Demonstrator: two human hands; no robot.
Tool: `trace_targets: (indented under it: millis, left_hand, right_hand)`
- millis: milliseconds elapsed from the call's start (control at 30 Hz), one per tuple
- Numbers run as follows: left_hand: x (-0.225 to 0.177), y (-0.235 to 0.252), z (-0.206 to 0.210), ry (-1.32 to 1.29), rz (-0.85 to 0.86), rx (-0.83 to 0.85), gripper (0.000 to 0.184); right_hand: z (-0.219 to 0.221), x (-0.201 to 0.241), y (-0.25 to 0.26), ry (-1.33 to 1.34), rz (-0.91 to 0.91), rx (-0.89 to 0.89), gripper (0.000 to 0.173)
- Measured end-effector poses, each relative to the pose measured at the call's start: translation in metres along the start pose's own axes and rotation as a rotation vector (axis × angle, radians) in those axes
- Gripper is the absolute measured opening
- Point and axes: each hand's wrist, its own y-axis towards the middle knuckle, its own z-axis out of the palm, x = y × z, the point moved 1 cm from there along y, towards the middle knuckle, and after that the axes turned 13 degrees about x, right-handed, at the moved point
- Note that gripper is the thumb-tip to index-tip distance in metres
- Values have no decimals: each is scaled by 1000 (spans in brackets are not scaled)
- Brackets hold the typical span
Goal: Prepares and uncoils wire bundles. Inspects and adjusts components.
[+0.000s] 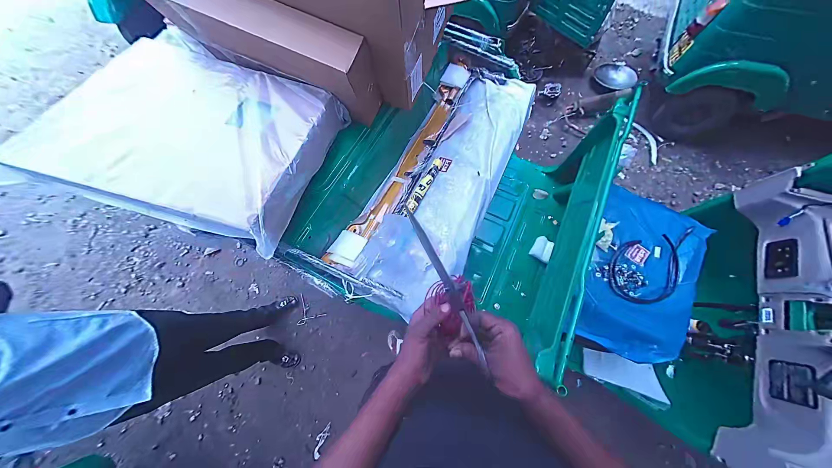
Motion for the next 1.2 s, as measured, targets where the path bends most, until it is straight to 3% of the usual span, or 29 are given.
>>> trace_targets:
  millis: [67,133,200,333,433,567,633,733,800,933,1067,1200]
  left_hand:
    - [-23,-17,-33,-75,55,-83,25]
    - [-40,-30,-70,-191,91,-21,30]
    - [-48,-44,-99,-287,160,35,31]
    - [-70,-66,-137,-392,339,165,29]
    - [-80,-75,-144,-402,447,261,30]
    - [-91,-84,-140,-364,559,267,35]
    - [-92,-84,-137,-376,582,271,36]
    - [-98,-81,-133,-416,594,287,39]
    - [-103,-79,-134,-484,582,321,41]
    - [-119,-68,-148,-530,517,376,41]
    - [-149,-62,-158,-458,467,406,39]
    - [-172,-64,-164,-443,401,478,38]
  right_hand:
    - [18,-6,27,-33,52,17,31]
    - [17,-17,55,-19,88,-1,27]
    - [3,-36,85,-59,145,-134,22]
    - [-56,-101,185,-670,425,-387,36]
    - [-88,-149,252,-844,540,-384,37]
    - [-90,-174,292,-906,560,-220,39]
    - [-87,-162,294,-991,524,-89,30]
    - [-52,-103,277,-993,266,69,20]
    - [-15,-55,253,-719,85,221,18]
    - [48,16,212,-56,34,459,17]
    - [95,28,189,-34,93,505,20]
    - [130,16,178,31,47,300,21]
